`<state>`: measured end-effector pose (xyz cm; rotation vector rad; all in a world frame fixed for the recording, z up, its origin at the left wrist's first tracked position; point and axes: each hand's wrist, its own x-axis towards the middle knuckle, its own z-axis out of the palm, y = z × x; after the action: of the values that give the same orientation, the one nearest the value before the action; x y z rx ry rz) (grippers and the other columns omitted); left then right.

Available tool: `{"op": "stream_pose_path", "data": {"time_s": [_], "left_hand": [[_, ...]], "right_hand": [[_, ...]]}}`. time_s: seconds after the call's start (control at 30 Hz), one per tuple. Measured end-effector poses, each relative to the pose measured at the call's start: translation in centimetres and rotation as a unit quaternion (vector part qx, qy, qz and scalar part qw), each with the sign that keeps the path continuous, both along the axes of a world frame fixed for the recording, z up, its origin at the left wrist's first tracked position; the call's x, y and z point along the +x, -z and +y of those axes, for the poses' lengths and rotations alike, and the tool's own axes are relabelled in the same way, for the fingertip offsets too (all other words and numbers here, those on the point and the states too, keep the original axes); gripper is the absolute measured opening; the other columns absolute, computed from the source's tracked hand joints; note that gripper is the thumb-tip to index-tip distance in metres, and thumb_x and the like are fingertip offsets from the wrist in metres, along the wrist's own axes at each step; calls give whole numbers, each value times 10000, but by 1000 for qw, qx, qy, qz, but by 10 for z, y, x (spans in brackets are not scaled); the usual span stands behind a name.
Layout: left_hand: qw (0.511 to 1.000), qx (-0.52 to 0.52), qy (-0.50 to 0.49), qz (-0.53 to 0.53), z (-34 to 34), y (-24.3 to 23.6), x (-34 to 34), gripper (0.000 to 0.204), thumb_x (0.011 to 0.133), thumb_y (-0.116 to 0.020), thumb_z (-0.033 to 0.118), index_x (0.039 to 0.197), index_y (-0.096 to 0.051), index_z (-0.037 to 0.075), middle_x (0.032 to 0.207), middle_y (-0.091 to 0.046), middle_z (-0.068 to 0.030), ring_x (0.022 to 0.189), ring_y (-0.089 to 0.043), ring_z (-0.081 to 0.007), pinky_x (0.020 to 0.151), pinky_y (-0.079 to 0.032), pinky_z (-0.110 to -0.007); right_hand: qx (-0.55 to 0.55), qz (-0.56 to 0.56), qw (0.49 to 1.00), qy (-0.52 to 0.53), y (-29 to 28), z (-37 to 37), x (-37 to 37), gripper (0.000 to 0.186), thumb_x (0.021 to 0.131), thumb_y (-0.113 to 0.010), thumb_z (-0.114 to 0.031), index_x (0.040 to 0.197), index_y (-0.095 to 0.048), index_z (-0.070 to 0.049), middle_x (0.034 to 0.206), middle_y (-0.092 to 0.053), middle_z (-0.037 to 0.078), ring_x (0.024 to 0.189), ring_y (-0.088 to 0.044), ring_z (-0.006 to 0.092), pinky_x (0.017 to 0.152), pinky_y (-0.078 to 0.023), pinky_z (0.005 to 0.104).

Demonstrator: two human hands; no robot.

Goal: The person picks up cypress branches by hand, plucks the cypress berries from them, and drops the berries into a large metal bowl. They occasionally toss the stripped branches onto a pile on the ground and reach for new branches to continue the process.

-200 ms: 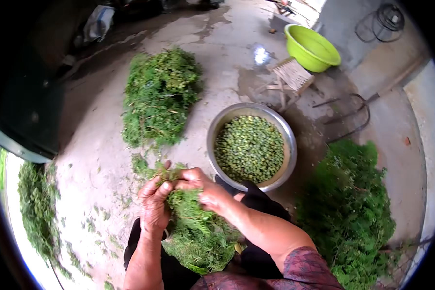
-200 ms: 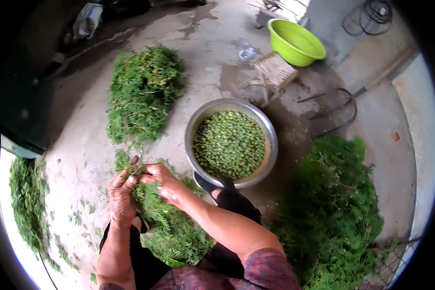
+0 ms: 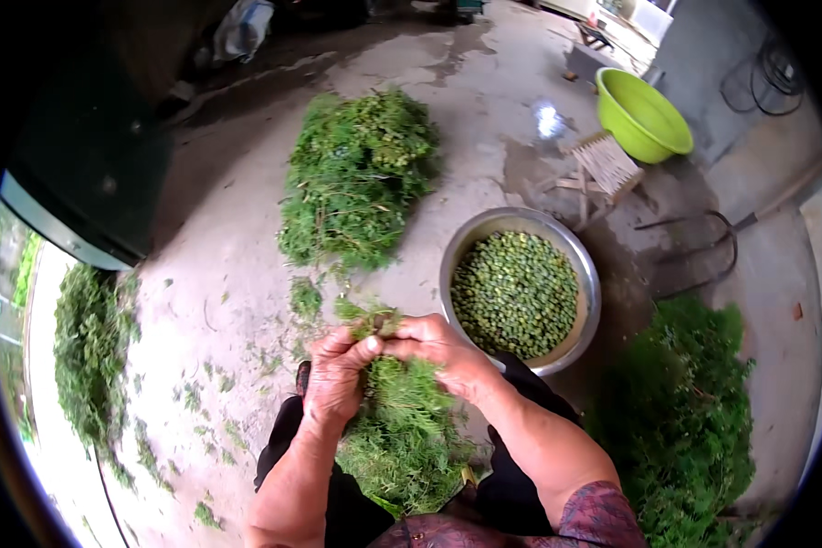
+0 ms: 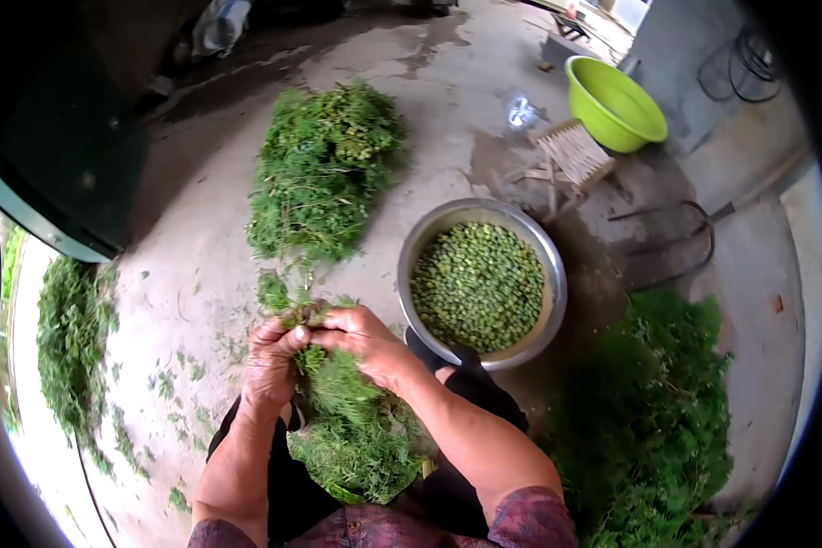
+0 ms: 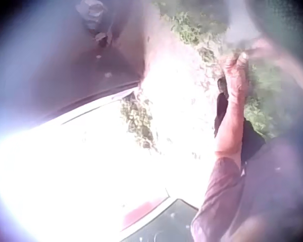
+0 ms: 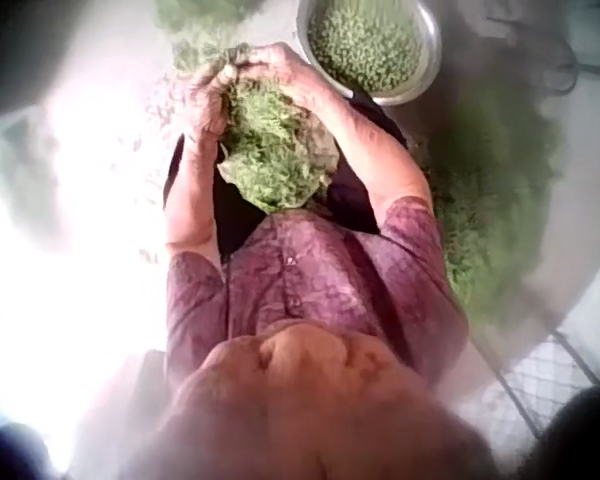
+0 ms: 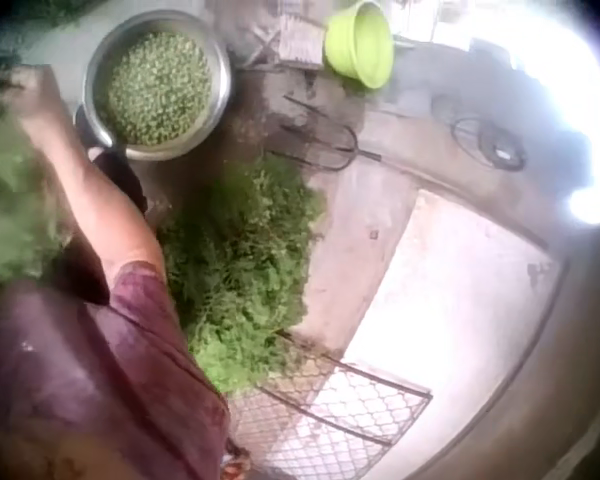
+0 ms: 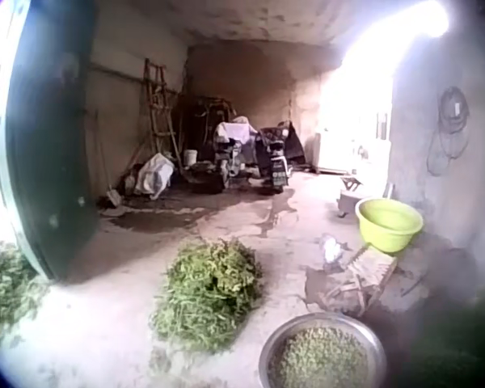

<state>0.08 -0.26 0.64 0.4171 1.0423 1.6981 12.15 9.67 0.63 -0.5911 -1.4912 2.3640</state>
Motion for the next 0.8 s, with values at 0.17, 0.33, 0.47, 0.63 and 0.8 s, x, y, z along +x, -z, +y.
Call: {"op": "stream_pose_path", "data": {"time_s": [0.17,0.33,0.47,0.63,0.8], "left_hand": [[999,-29,3,14,1,2,2,244,753,-620,-25,996,-619,2,905,-628,-31,798,-554,-104,742,-456,-232],[974,-38,-21,223,-1,3,5,256,742,-626,-42,993,-621,5,865,-614,-30,785,-538,-90,728,-449,-229],[972,-64,-46,221,-1,-1,5,213,768,-618,4,980,-626,18,836,-616,-15,778,-524,-78,708,-438,-221],[985,-77,-135,-80,0,0,-17,129,804,-609,86,921,-613,32,825,-595,12,728,-500,-88,660,-418,-239],[961,-112,-199,-158,-1,-1,-26,242,811,-601,92,1019,-489,40,875,-561,-7,806,-531,-125,706,-435,-271]], "right_hand": [[222,-41,974,-13,13,6,1,214,815,-587,-166,928,-564,14,725,-561,64,655,-488,95,606,-402,283],[415,-114,902,0,-11,0,2,106,784,-533,-68,794,-510,35,727,-529,198,630,-537,333,561,-413,391],[501,-122,855,51,0,-2,6,66,762,-525,11,827,-520,0,759,-533,137,669,-558,284,594,-444,370],[584,-219,766,157,-1,42,42,194,691,-575,71,854,-549,-30,859,-539,123,802,-560,271,699,-470,330],[625,-411,619,238,-2,73,75,350,716,-611,-23,1061,-558,-20,1156,-475,170,1080,-436,326,920,-351,376]]}}
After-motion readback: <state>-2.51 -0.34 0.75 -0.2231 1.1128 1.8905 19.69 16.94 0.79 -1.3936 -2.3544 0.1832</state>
